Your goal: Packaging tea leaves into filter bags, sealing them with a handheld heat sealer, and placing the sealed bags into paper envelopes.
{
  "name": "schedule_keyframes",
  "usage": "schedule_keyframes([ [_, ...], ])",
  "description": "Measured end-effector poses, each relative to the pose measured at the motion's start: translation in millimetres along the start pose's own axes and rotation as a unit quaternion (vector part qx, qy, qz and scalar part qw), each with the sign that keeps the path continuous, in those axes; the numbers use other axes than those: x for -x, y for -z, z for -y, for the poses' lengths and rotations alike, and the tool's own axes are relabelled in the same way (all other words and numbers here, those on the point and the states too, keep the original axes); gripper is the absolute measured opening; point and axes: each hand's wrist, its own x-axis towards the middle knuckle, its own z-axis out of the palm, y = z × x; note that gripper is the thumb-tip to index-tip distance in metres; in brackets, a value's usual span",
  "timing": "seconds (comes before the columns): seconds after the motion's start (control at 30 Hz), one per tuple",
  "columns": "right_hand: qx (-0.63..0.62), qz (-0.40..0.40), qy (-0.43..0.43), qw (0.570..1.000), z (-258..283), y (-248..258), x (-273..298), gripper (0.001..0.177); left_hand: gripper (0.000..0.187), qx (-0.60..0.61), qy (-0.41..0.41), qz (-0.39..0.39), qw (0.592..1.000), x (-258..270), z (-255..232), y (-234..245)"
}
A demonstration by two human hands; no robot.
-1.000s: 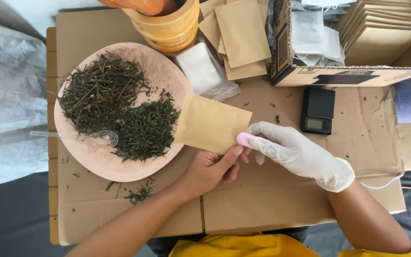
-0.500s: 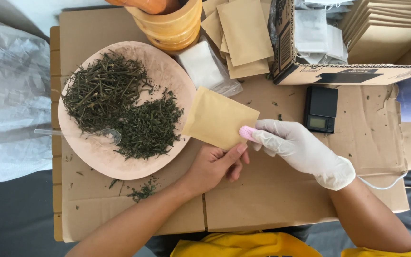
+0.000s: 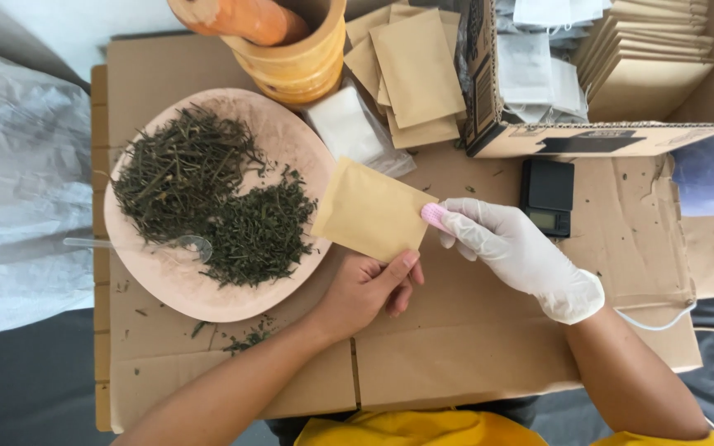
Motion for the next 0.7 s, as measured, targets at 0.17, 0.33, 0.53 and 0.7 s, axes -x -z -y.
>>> schedule_keyframes([
  [0.17,0.014,0.004,-0.016,1.0,0,1,-3,0.039,0.04,-0.008,0.001,0.007,1.0,-2,6,2],
  [0.33,0.04,0.005,-0.021,0.999,-5,-4,-7,0.039,0.039,-0.025,-0.016,-0.005,1.0,1,1,-2],
  [0.53,0.036,0.008,-0.011,0.999,-10,-3,-7,0.039,0.038,-0.03,0.012,-0.034,0.999,2,-9,-7],
  [0.7,0.021,0.006,0.007,1.0,-11,-3,-13,0.041,0.037,-0.06,0.015,-0.033,0.998,-1,-5,-4],
])
